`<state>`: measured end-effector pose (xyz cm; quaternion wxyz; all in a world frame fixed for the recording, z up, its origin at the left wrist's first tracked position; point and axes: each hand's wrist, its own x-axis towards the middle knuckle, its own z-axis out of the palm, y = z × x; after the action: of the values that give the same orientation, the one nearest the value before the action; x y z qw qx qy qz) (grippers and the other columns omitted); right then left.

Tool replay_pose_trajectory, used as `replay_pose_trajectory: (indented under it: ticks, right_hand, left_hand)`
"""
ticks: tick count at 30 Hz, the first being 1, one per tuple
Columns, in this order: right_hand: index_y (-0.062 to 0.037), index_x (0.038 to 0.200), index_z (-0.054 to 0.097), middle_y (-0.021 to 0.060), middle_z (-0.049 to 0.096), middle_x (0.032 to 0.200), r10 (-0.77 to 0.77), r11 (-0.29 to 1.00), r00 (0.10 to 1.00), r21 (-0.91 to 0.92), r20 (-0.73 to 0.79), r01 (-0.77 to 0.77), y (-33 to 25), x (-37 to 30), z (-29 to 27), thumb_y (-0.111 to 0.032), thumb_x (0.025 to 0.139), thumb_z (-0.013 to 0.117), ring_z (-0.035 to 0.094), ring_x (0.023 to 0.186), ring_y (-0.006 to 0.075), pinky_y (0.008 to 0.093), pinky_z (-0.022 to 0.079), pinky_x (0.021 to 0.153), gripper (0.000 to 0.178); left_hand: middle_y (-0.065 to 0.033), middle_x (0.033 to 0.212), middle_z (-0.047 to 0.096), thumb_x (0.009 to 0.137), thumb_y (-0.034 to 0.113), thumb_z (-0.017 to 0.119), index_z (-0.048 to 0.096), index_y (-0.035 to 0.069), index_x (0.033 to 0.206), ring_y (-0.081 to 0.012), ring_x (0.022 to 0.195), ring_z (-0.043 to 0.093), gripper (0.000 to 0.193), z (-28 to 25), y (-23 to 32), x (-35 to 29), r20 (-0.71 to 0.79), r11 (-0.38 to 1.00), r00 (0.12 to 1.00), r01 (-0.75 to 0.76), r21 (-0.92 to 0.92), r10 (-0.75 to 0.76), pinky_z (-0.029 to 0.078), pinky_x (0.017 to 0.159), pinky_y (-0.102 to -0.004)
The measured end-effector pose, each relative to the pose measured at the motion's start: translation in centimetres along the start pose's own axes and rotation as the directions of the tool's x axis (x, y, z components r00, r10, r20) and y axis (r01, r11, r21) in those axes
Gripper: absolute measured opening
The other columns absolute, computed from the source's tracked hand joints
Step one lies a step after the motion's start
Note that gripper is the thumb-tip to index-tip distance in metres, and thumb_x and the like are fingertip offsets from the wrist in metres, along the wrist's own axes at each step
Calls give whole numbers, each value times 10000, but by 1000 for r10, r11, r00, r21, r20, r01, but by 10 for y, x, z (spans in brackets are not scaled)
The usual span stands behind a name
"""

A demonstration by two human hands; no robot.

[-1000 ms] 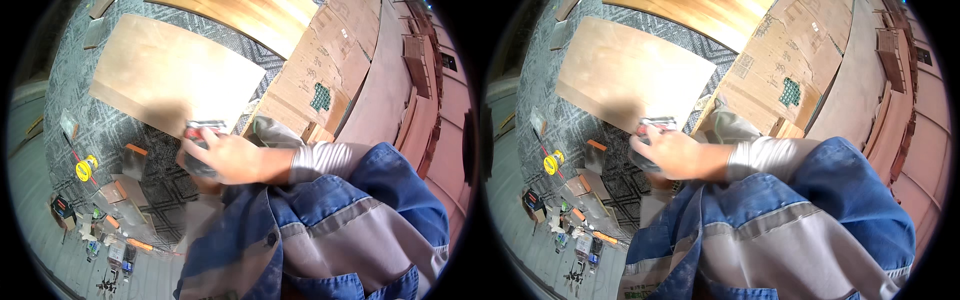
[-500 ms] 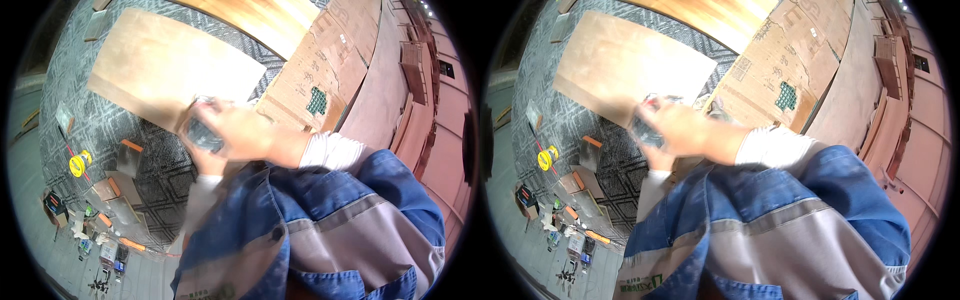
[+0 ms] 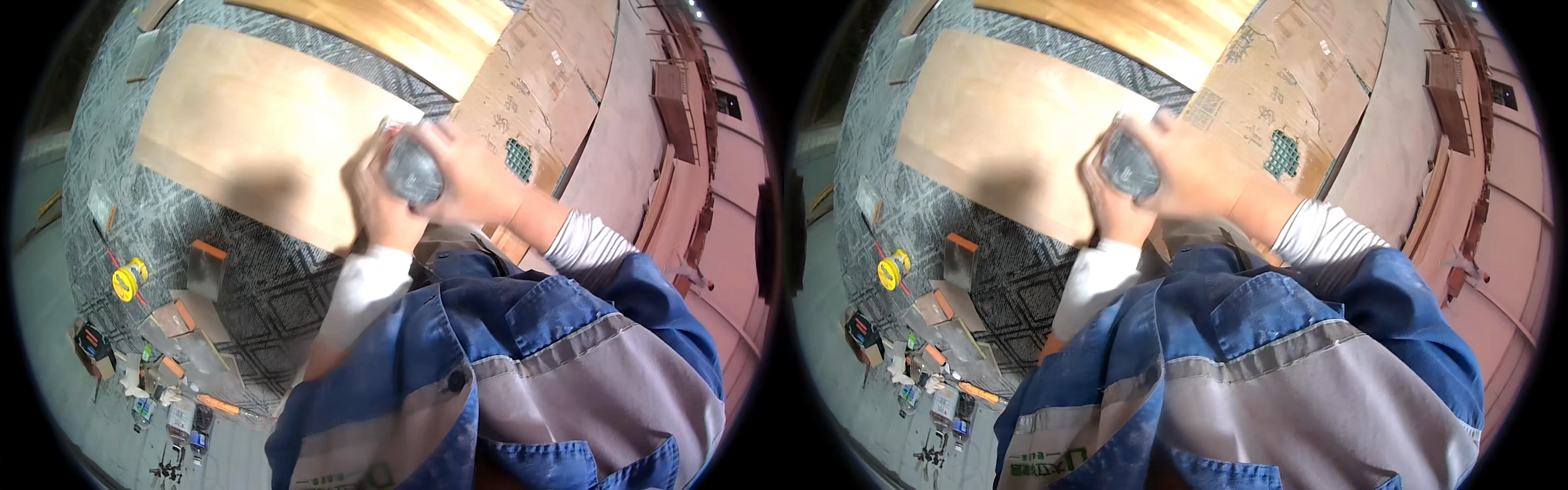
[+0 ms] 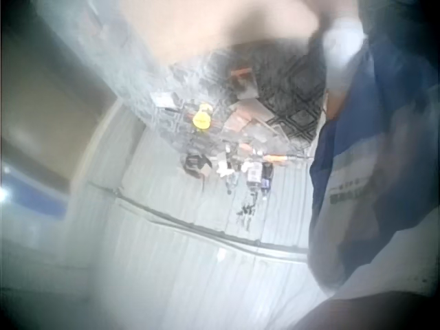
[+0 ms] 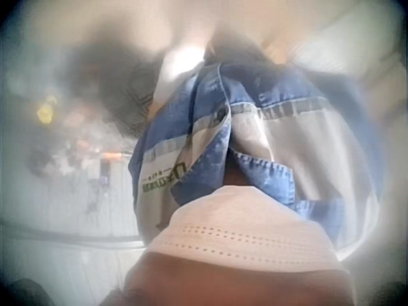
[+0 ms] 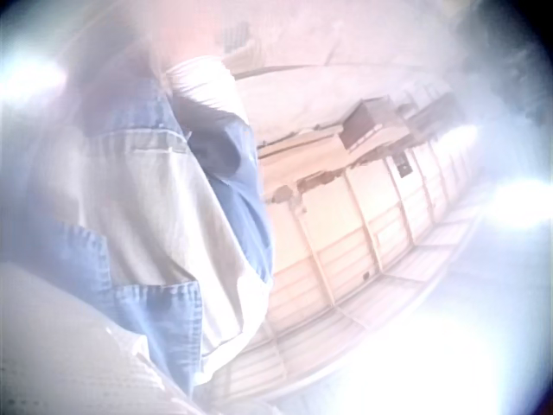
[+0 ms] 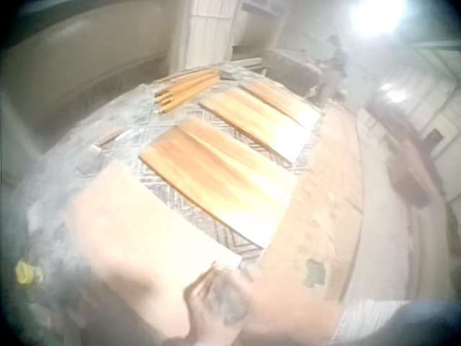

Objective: The person sands wooden boards first by hand with a block and then using an electric sander, flipping the boards to sand different sides.

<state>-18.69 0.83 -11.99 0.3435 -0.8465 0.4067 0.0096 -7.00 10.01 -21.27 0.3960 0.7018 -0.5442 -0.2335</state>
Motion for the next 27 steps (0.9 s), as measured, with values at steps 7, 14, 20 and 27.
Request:
replay_pose_trajectory:
  ticks: [7, 14, 20, 27]
  right_hand:
    - [-81, 1417, 437, 289, 536, 1183, -165, 978, 975, 149, 148, 143, -47, -25, 34, -252, 772, 823, 706, 747, 445, 477, 605, 688, 771]
    - [-126, 1419, 451, 245, 577, 1156, -62, 995, 998, 83, -13, 63, 36, 1, -38, -173, 650, 838, 673, 956, 460, 483, 574, 839, 862]
    - [-106, 1403, 464, 253, 570, 1213, -172, 979, 970, 137, 171, 150, -30, -9, 4, -238, 694, 865, 698, 906, 428, 482, 597, 785, 825]
    - [-133, 1448, 452, 245, 565, 1164, -180, 984, 978, 18, 103, 179, -42, 7, 26, -264, 740, 838, 700, 850, 423, 476, 599, 724, 817]
  left_hand:
    - [-212, 1328, 580, 835, 199, 870, 450, -57, 1399, -301, 1172, 645, 749, 18, -41, -84, -422, 952, 893, 26, -306, -160, 546, 1019, -418]
    - [-217, 1456, 415, 717, 121, 864, 345, -35, 1521, -390, 1393, 386, 969, 40, 29, 17, -31, 994, 999, 10, -107, -13, 365, 1172, -503]
    - [-213, 1444, 471, 773, 231, 884, 408, -10, 1473, -344, 1318, 509, 879, -15, -7, -46, -77, 823, 990, 57, -565, -121, 464, 1092, -466]
    - [-268, 1456, 445, 837, 125, 819, 409, -74, 1441, -400, 1350, 481, 756, -78, -43, -88, -118, 994, 992, 34, -101, -46, 406, 1124, -477]
